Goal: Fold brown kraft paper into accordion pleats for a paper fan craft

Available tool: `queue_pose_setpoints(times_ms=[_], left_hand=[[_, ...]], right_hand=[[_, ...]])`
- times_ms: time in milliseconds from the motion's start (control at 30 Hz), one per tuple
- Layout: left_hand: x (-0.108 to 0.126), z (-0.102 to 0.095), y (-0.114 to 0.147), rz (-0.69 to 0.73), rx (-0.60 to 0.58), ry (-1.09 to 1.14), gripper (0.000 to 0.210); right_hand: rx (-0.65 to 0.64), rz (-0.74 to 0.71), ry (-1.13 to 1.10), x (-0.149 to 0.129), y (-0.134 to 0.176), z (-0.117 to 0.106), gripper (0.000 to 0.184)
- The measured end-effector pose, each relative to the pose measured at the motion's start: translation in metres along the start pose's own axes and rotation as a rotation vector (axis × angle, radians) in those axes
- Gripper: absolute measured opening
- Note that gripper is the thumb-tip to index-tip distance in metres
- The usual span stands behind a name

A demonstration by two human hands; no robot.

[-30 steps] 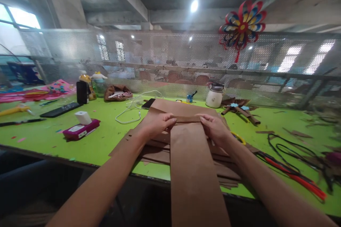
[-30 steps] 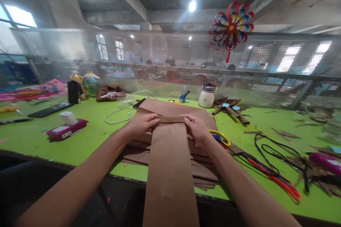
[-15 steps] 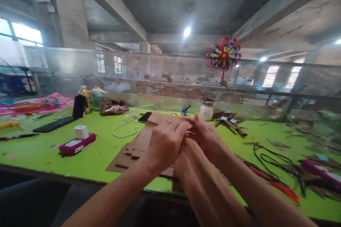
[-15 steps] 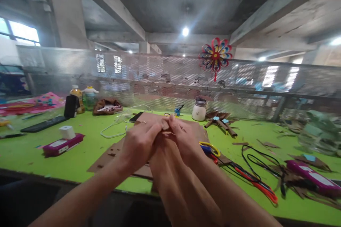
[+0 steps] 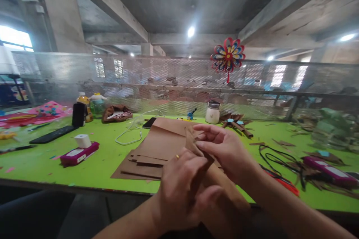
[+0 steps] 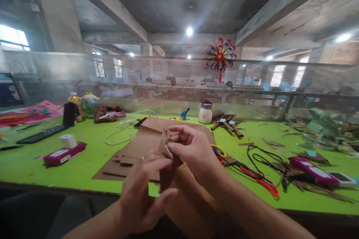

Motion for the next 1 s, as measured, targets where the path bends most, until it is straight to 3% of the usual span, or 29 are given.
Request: queue_pose_setpoints(times_ms=[67,100,200,267,367,533,667,767,867,1000], left_hand=[[-0.029,-0.029,-0.005,-0.231,0.163,0.066,0.021],[-0.050,-0.038,-0.005,-0.392,0.187,0.092,0.018],[-0.096,-0.019,0.000,-0.782,-0.048,0.532,0.046],[-0.094,0.007,0.009,-0.922,-0.309,0.854,0.066],[-0.076,0.019,0.015,-0.950,-0.438,1.068,0.066],[-0.056,0.006,0.009,-0.944,-0.333,1.101,0.042],[-0.053,-0.015,-0.004,-0.956,-0.228,0.891,0.023],[-0.049,-0.031,-0.016,-0.828,-0.179,0.651,0.020],[-0.048,-0.039,-0.020,-0.692,-0.146,0.436,0.019],[-0.060,-0.032,-0.011,-0.679,-0.164,0.348,0.018]], right_hand=[[-0.077,-0.040,0.082,-0.008,0.011,0.007,0.035],[-0.139,-0.048,0.121,-0.012,0.018,0.012,0.034],[-0.333,-0.054,0.212,-0.026,0.038,0.029,0.032],[-0.421,-0.033,0.253,-0.035,0.046,0.035,0.032],[-0.482,-0.030,0.301,-0.048,0.044,0.037,0.032],[-0.515,-0.074,0.425,-0.070,0.034,0.039,0.036],[-0.492,-0.192,0.531,-0.087,0.037,0.043,0.039],[-0.406,-0.307,0.579,-0.089,0.039,0.038,0.042],[-0.363,-0.351,0.622,-0.075,0.035,0.031,0.048],[-0.314,-0.322,0.665,-0.045,0.020,0.016,0.039]])
Point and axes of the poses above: each hand's wrist, its own y-axis away from the middle knuckle, its own z-axis out of the palm, x = y × z, the point moved 9 cm from there along -y, towards the middle knuckle, and after that the axes turned 4 degrees about x, right-handed, at the moved point
